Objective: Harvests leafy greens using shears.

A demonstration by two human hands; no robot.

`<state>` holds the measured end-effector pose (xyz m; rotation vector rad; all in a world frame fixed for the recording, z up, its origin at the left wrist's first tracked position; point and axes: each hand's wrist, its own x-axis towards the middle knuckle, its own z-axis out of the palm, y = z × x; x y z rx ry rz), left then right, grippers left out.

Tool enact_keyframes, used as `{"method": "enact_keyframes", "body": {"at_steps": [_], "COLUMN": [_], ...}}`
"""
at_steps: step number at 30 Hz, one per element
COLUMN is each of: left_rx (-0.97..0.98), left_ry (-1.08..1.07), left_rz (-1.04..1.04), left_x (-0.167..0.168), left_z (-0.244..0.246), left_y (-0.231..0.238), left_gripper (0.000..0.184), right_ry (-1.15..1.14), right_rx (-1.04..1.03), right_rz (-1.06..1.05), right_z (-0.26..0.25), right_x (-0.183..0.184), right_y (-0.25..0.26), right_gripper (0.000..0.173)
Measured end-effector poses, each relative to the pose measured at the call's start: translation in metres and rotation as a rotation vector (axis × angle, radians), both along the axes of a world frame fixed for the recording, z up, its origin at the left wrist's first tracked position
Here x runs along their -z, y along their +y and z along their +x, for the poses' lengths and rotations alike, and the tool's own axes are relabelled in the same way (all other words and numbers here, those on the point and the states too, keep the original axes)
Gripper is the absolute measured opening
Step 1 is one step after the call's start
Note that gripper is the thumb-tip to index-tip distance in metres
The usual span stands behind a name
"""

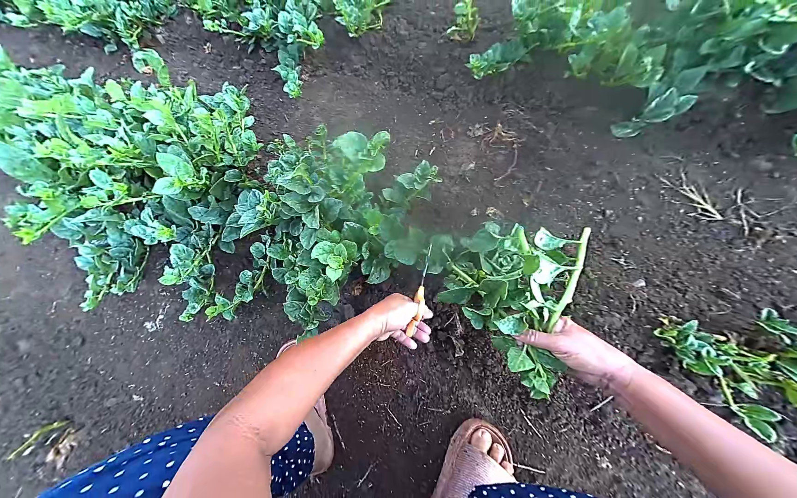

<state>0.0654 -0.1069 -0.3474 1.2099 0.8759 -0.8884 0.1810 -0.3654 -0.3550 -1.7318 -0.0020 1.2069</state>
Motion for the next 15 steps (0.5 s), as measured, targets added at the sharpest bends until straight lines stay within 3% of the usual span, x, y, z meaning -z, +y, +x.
{"method": "enact_keyframes", "body": {"at_steps": [10,15], "left_rx": [-0.005,-0.014], "left_ry": [-0.004,-0.039], "left_rz": [0.027,-0.098], "left_x": [-0.015,-0.01], "left_z": [-0.001,0.025], "left_y": [0.006,0.005], "left_gripper": [0.029,0.044], "right_ry": [-0.042,-0.166], "right_rx": [-0.034,-0.075], "right_rz": [0.014,-0.016], "right_z": [0.002,0.011], "right_x": [-0.002,-0.012], "right_y": [0.0,0.004], "right_gripper": [0.018,0.018]}}
